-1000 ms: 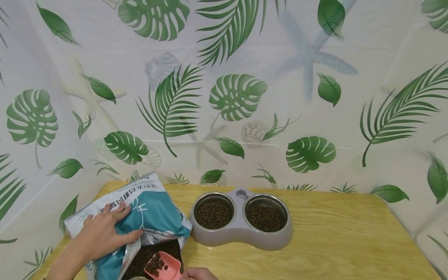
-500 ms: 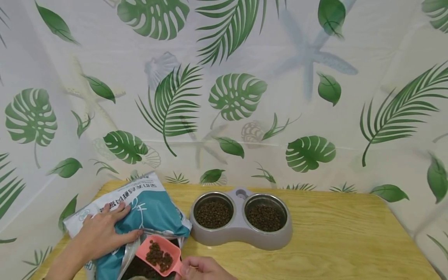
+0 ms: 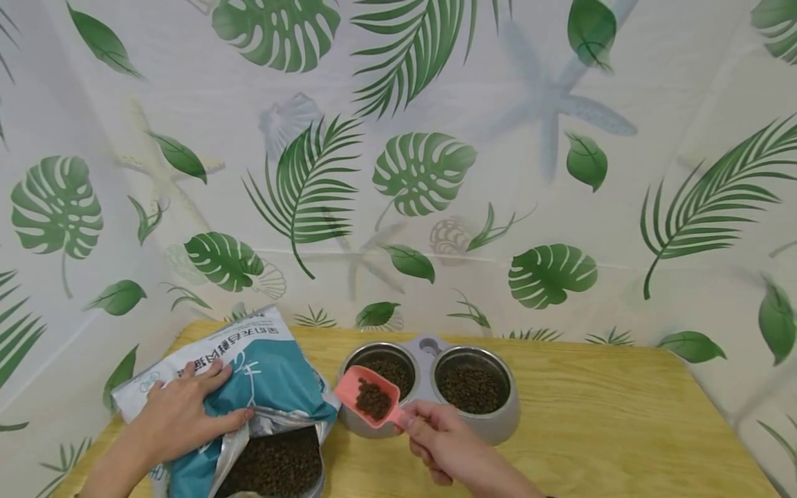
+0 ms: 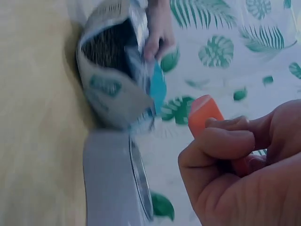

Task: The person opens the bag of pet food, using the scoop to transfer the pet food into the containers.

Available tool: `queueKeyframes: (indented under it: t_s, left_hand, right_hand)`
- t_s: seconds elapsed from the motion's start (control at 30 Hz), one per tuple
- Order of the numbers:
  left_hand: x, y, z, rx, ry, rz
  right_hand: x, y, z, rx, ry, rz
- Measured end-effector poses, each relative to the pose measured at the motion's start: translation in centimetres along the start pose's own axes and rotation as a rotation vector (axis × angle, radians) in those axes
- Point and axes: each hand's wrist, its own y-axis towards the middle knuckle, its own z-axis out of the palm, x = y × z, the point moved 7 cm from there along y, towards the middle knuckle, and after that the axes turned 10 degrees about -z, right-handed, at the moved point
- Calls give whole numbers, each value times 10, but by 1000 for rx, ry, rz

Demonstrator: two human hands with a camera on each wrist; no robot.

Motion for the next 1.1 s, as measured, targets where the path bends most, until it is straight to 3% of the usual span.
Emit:
queueKeyframes:
  t_s: [0.17, 0.3, 0.53, 0.63, 0.8, 0.93, 1.1]
  left_hand:
    - [0, 1, 0, 5, -3, 3]
    - [0, 0, 1, 8, 3, 0]
    - [0, -1, 0, -8, 7, 7]
    - [0, -1, -1, -8, 3, 9]
    - [0, -2, -1, -15, 3, 13]
    - [1, -1, -1, -15, 3, 11]
    - [1, -1, -1, -17, 2, 14]
  right_hand:
    - [3, -12, -45, -108, -107, 1]
    - [-1, -23, -75, -193, -199, 63]
    - [-8, -39, -114, -332, -311, 136]
    - [-9, -44, -128, -380, -445, 158]
    - [-6, -44, -140, -402, -776, 150]
    - [-1, -39, -139, -388, -1036, 53]
    - [-1, -32, -134, -381, -1179, 23]
